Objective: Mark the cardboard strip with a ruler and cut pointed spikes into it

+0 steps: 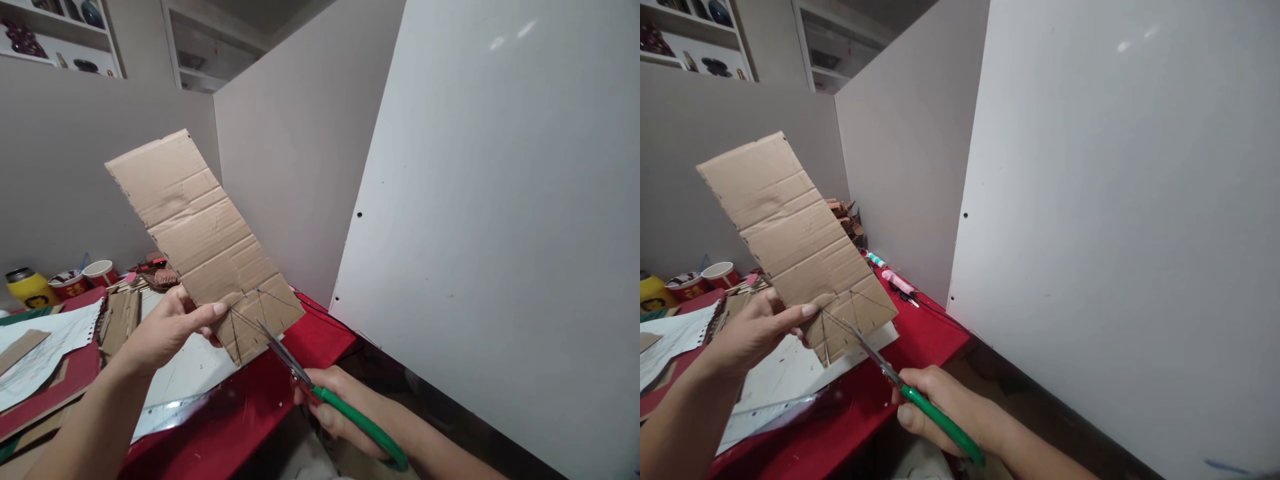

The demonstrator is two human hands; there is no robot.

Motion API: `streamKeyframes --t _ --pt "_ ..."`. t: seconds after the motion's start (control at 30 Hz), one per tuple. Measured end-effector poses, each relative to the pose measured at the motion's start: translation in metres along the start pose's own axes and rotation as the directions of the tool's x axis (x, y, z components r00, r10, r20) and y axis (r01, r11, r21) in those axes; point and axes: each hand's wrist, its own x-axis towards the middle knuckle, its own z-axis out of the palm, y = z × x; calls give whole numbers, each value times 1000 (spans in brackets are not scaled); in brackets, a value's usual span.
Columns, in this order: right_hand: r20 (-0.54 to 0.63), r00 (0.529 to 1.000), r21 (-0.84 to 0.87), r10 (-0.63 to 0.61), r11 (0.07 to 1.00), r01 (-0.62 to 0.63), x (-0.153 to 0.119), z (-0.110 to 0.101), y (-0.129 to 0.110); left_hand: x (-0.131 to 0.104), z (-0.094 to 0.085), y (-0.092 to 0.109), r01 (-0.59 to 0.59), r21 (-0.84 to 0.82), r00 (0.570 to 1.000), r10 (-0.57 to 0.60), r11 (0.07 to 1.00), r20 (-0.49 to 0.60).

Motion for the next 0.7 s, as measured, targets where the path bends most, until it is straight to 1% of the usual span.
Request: streamKeyframes --t 0.17,0.33,0.43,0.57,0.7 --pt "4 999 12 -43 999 42 1 -1 -1 1 -1 0 3 23 1000 -3 1000 16" --pt "-1 999 21 -37 999 37 1 0 0 2 0 0 2 4 1000 -2 1000 6" --pt "-29 999 24 -28 999 29 0 2 2 1 1 1 -12 36 1000 12 999 15" --pt "-13 1000 14 8 1000 -8 1 2 4 1 2 3 -18 88 1000 16 996 16" --pt "-11 1000 11 0 1000 0 2 0 2 1 4 5 -27 95 999 25 995 21"
